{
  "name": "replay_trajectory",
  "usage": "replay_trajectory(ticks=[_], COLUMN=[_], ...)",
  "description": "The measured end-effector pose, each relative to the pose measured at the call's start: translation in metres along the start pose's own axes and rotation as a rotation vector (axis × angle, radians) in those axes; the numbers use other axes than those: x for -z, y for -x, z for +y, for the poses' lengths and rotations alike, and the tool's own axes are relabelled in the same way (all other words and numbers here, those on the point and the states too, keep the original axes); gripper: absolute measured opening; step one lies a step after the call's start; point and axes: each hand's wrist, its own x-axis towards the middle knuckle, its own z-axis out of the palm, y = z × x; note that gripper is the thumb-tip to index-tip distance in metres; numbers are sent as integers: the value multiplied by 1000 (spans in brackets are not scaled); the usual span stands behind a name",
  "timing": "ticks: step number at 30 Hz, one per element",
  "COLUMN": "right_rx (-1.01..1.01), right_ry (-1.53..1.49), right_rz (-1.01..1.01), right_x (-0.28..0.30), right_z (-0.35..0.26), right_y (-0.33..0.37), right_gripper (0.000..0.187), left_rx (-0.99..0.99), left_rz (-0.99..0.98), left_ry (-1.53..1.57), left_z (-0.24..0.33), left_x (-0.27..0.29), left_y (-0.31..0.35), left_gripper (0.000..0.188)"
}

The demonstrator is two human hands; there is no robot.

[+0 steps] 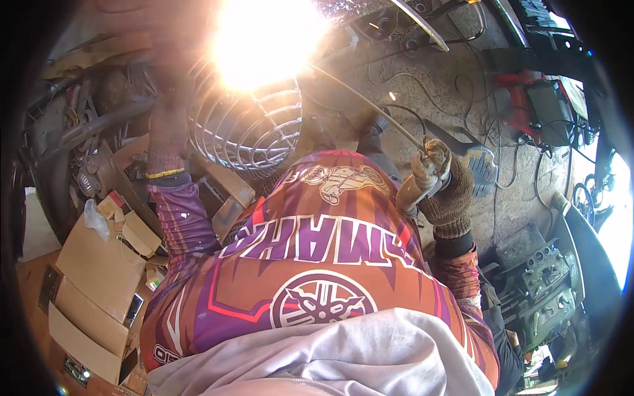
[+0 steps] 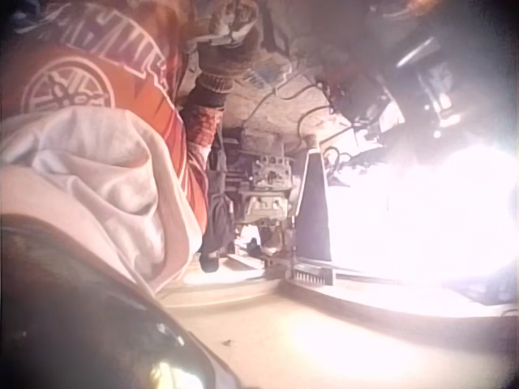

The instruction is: The person welds a curved metal frame using a welding torch, holding the torch with a gloved hand while supporting the frame with the other gloved hand.

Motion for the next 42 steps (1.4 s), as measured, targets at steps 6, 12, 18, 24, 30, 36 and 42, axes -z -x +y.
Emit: replay_trajectory(ticks=[6,12,18,24,30,36,42], right_rx=[-255,-88,-172,-124,-104,-56,-63], right_ry=[-253,-19,-123,-11,-12,8,31], right_rz=[-12,28,21,20,24,13,27], right_x=[11,11,6,0,0,3,2], right_z=[25,26,5,-3,-2,10,10], right_y=[4,4,5,4,2,5,2], right_gripper=[34,43,44,44,46,50,52], left_rx=[69,123,89,160,146,124,-256], left_rz=[69,72,42,113,85,18,126], left_ry=[119,122,140,193,176,89,10], left_z=[12,28,12,33,28,7,-40], left_x=[-5,-6,-3,-8,-6,-4,-2], left_y=[7,6,0,10,9,3,0], left_gripper=[34,38,54,52,56,45,39])
